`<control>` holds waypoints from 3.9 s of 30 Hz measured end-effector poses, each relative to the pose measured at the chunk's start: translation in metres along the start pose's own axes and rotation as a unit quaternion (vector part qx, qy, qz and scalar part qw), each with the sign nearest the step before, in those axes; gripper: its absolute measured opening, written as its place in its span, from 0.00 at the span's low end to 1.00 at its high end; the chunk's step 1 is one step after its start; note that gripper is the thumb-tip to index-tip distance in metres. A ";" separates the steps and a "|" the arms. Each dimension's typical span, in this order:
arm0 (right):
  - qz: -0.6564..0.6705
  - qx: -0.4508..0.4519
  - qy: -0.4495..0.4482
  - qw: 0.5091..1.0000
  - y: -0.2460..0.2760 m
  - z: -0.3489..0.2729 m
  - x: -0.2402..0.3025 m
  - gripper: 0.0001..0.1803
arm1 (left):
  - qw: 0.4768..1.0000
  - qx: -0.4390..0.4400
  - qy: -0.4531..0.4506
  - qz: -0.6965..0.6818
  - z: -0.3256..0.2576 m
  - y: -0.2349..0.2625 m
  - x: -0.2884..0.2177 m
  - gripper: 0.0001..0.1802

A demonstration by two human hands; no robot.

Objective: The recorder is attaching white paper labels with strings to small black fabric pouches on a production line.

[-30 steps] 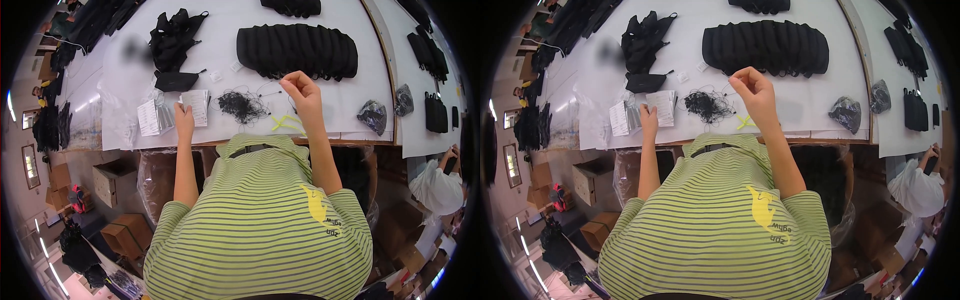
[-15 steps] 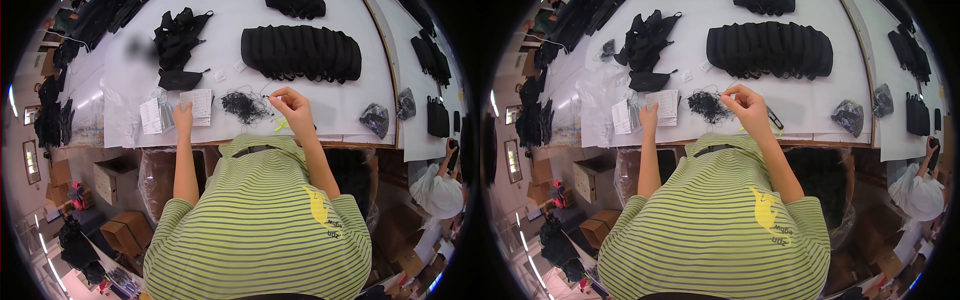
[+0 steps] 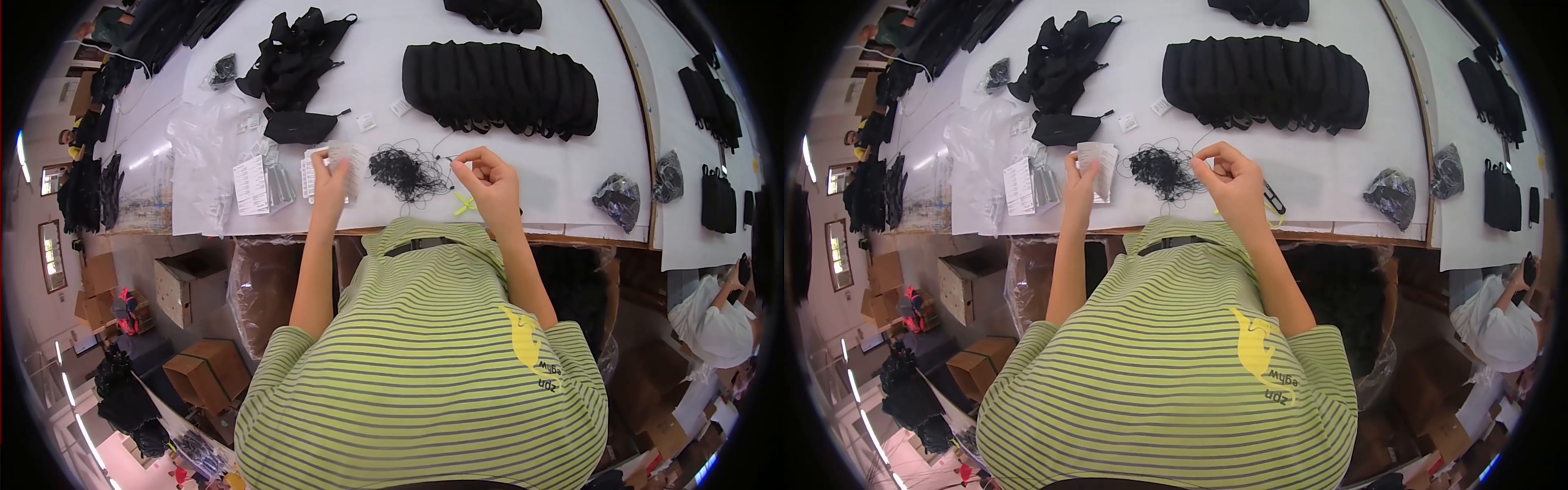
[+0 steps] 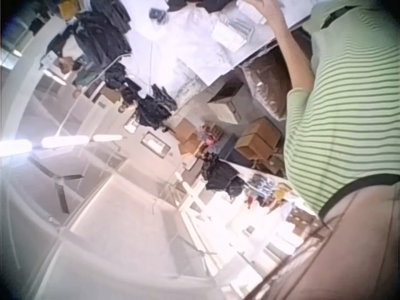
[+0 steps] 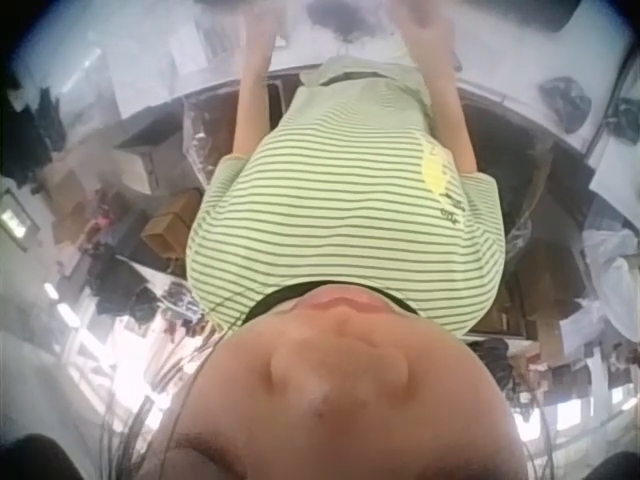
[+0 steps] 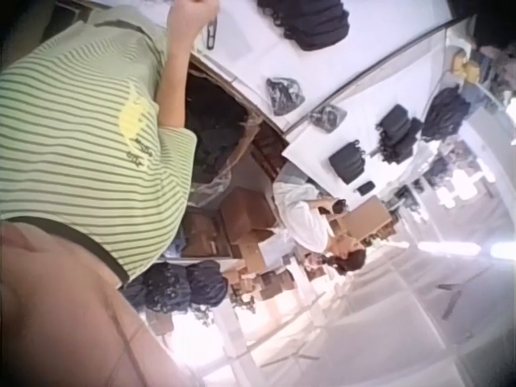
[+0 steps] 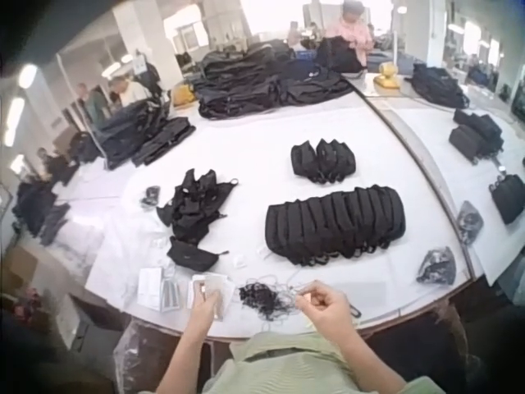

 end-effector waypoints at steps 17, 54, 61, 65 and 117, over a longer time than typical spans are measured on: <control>-0.183 -0.044 0.116 0.975 -0.013 -0.011 0.026 0.04 | 0.971 0.139 -0.141 0.133 -0.039 -0.099 -0.082 0.08; 0.071 0.095 -0.108 0.987 -0.060 0.079 0.019 0.05 | 0.888 -0.249 0.205 0.327 0.232 0.261 0.094 0.24; 0.046 0.145 -0.115 0.982 -0.078 0.076 0.038 0.06 | 0.961 -0.227 0.114 0.108 0.209 0.228 0.066 0.21; 0.042 0.129 -0.108 0.985 -0.078 0.078 0.027 0.06 | 0.995 -0.104 0.005 0.010 0.152 0.148 -0.019 0.15; 0.158 0.128 0.002 0.979 -0.081 0.042 0.030 0.07 | 0.979 0.121 -0.092 -0.139 -0.029 0.009 -0.103 0.04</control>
Point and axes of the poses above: each hand's wrist, its own z-axis towards the middle knuckle, its own y-axis out of the back of the hand, x = y × z, the point moved 4 cm from there along z, towards the middle knuckle, and after that the axes turned 13 degrees about x, right-handed, at the moved point
